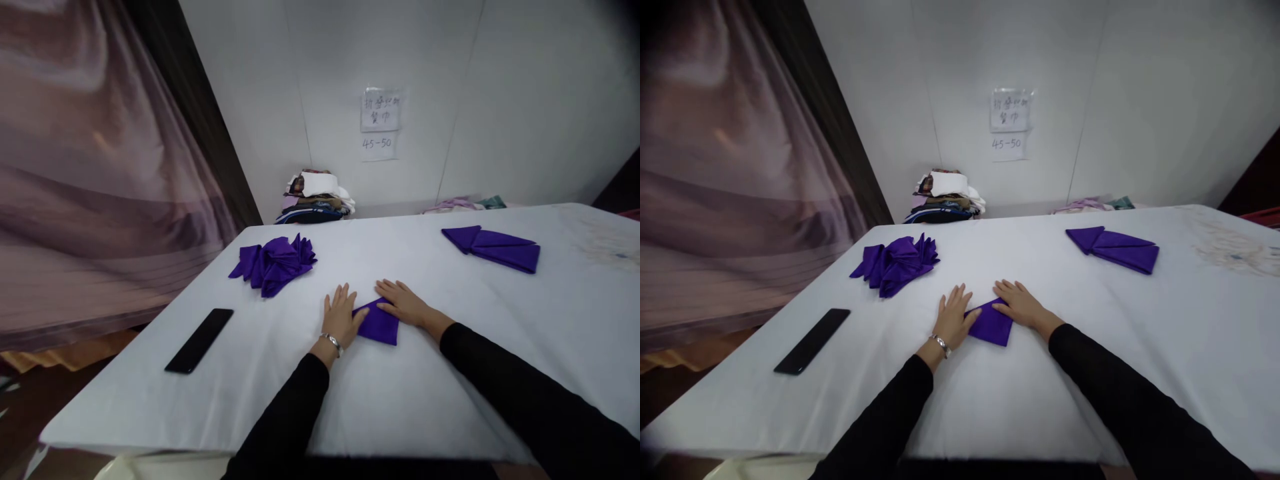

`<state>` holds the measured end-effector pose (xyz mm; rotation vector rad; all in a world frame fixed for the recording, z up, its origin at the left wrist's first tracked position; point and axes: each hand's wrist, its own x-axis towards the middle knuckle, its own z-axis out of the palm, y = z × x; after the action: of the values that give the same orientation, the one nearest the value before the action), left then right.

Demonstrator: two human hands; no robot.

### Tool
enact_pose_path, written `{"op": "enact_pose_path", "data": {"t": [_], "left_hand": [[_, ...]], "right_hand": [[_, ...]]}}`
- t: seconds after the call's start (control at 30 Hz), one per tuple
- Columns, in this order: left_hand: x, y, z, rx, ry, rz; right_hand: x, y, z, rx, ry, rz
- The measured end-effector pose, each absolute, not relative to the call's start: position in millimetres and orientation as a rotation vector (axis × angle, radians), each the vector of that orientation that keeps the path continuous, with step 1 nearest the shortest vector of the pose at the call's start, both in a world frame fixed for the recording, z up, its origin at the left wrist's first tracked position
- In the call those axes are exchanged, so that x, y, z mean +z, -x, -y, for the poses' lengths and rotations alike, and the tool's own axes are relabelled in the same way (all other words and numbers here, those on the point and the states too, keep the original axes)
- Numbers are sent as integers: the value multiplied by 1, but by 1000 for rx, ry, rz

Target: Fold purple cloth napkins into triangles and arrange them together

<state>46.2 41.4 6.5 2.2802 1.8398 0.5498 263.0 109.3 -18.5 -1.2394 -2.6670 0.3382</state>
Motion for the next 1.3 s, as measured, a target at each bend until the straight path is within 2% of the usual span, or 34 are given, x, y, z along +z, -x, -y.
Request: {"op": "enact_pose_path", "data": {"t": [0.13,0.6,0.7,0.93,1.3], "left_hand": [[-3,-55,-39,297,-2354,-1766],[-10,-1,-20,39,-2334,-1952],[-2,-14,-19,59,-2353,-1970],[2,-60,-28,213,-2611,-1617],[-11,-51,-52,138,-2590,-1566]], "right_hand": [[-10,-262,-105,366,1237,2651],[6,-259,-101,391,1188,2604],[8,-259,-100,362,1169,2605],[9,-258,-99,321,1158,2609],[8,-259,-101,425,1172,2596]]}}
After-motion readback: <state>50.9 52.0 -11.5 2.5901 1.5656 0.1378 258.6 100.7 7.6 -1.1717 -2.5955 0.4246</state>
